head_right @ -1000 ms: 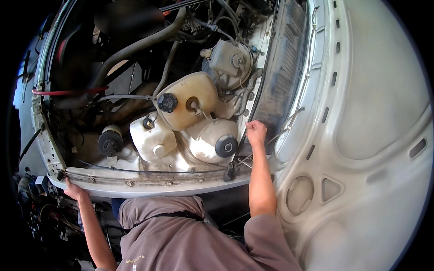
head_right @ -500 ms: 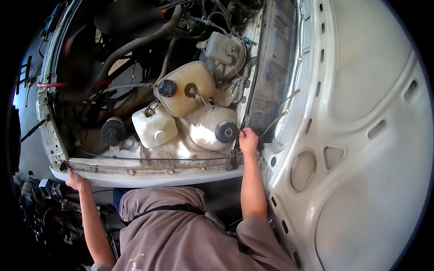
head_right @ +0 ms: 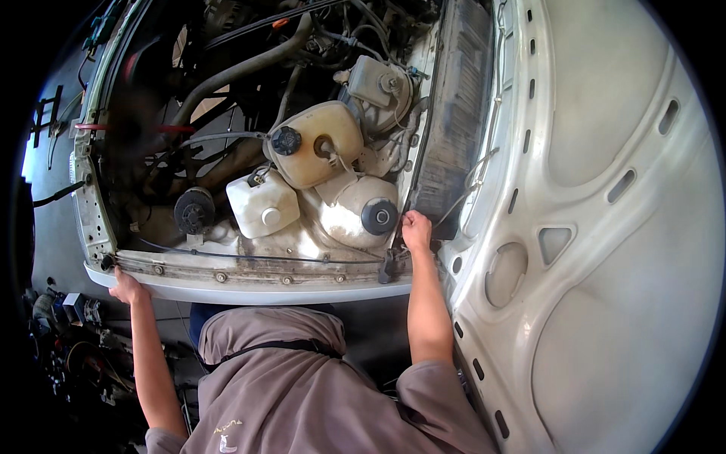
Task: The person works on a car, first pressing down on a plastic trim piece near the base of the windshield and then securing a wire or cable along the inner edge of the engine bay near the fender by hand.
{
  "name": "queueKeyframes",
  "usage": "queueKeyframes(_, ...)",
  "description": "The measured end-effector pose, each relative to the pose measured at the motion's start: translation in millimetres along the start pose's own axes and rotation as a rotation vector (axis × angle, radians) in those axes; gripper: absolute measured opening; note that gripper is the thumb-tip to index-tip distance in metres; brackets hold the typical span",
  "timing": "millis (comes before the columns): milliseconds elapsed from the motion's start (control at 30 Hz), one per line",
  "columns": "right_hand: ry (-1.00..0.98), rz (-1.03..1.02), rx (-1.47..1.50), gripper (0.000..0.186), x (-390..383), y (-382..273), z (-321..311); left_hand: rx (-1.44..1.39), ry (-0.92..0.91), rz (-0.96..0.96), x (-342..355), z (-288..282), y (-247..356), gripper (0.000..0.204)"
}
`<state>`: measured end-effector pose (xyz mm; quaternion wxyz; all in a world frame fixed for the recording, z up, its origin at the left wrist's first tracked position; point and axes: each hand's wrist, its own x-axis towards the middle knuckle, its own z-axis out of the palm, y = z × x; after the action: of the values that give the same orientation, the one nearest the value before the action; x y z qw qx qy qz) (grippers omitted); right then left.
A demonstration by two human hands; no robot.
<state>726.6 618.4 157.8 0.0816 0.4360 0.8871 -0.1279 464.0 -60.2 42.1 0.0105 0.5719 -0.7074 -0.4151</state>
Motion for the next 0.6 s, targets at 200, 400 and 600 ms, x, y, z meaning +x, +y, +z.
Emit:
queueKeyframes(200,0.0,0.016,-0.019,0.009,1,-14,0,0.047,0.006,-0.02,5,-2,-1,0.075)
queueKeyframes(400,-0.013,0.102,-0.024,0.011,4,-16,3,0.003,-0.004,-0.015,-1,-1,1,0.072)
queueKeyframes(600,-0.03,0.204,-0.055,0.012,5,-21,8,0.039,-0.003,-0.02,4,-1,-1,0.071)
